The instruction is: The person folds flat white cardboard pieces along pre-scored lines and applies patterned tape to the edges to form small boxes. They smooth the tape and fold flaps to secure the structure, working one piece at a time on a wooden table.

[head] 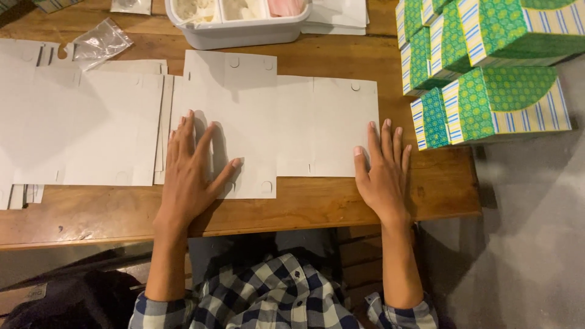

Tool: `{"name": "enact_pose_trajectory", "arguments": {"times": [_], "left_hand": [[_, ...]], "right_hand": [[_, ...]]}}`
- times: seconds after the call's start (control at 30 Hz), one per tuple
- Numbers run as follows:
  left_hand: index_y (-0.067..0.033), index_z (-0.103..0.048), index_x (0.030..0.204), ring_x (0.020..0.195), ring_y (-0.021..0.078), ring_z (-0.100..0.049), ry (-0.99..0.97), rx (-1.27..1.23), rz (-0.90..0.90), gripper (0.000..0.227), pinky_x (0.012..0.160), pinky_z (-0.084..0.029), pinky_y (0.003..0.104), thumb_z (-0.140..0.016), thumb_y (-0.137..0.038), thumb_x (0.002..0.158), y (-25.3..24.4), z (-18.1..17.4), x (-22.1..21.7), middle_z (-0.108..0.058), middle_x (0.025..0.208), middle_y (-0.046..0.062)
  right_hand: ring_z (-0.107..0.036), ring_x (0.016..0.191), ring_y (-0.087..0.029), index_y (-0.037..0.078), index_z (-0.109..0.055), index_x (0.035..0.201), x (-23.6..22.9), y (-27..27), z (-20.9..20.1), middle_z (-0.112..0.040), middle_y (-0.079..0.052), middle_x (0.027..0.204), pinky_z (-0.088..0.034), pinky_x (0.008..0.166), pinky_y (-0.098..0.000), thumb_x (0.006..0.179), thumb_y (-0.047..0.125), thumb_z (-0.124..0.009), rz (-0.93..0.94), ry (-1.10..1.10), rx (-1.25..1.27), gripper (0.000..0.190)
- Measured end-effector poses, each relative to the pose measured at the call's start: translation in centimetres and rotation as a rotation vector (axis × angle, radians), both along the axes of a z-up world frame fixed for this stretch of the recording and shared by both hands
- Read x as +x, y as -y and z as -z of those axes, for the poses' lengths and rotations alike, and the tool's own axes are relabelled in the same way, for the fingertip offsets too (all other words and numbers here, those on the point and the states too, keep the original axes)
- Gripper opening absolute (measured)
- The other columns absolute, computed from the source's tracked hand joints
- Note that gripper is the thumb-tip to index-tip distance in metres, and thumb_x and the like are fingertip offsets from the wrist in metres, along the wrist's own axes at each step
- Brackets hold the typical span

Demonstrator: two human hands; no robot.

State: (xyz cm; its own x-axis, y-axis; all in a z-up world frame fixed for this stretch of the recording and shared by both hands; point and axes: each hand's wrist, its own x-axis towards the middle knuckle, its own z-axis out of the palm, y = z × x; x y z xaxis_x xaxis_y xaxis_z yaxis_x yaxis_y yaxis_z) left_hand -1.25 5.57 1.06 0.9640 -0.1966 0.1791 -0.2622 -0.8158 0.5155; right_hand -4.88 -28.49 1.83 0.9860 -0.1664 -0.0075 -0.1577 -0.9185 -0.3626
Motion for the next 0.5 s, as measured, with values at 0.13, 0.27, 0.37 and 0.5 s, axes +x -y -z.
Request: {"name": "enact_pose_trajectory", "arguments": {"times": [0.13, 0.27, 0.37, 0.5], "left_hand": [[-0.0063, -0.053, 0.151, 0.15, 0.0502, -0.03, 0.046, -0.156, -0.029, 0.073, 0.12, -0.025, 0.062, -0.076, -0.043, 0.092, -0.3, 0.0, 0.1, -0.03, 0.163, 0.03], [-0.0058, -0.056, 0.145, 0.148, 0.0527, -0.032, 0.038, -0.424, -0.011, 0.061, 0.118, -0.029, 0.065, -0.078, -0.029, 0.093, 0.0, -2.4, -0.4, -0.033, 0.16, 0.029], [-0.0062, -0.055, 0.144, 0.15, 0.0522, -0.03, -0.058, -0.685, -0.024, 0.053, 0.116, -0.033, 0.063, -0.074, -0.02, 0.096, -0.1, -2.7, -0.4, -0.032, 0.16, 0.029], [-0.0052, -0.056, 0.143, 0.15, 0.0517, -0.03, -0.057, -0.626, -0.038, 0.05, 0.115, -0.032, 0.066, -0.074, -0.016, 0.097, -0.4, -3.4, -0.5, -0.035, 0.159, 0.029]], "right_hand": [[-0.01, 0.158, -0.041, 0.008, -0.031, 0.164, -0.3, -0.1, 0.9, -0.017, -0.023, 0.171, -0.001, 0.124, -0.0631, 0.109, 0.04, -0.038, 0.027, 0.034, -0.001, 0.064], [-0.015, 0.157, -0.042, -0.005, -0.034, 0.159, -0.5, 0.3, 1.8, -0.02, -0.029, 0.169, -0.003, 0.126, -0.0565, 0.107, 0.042, -0.045, 0.063, 0.143, 0.061, 0.071], [-0.019, 0.156, -0.044, -0.008, -0.037, 0.157, -0.7, 0.4, 2.0, -0.024, -0.031, 0.167, -0.007, 0.126, -0.0562, 0.106, 0.04, -0.048, 0.062, 0.188, 0.076, 0.071], [-0.022, 0.155, -0.045, -0.008, -0.04, 0.155, -0.7, 0.6, 2.1, -0.028, -0.032, 0.165, -0.009, 0.126, -0.056, 0.105, 0.04, -0.051, 0.051, 0.227, 0.097, 0.07]]}}
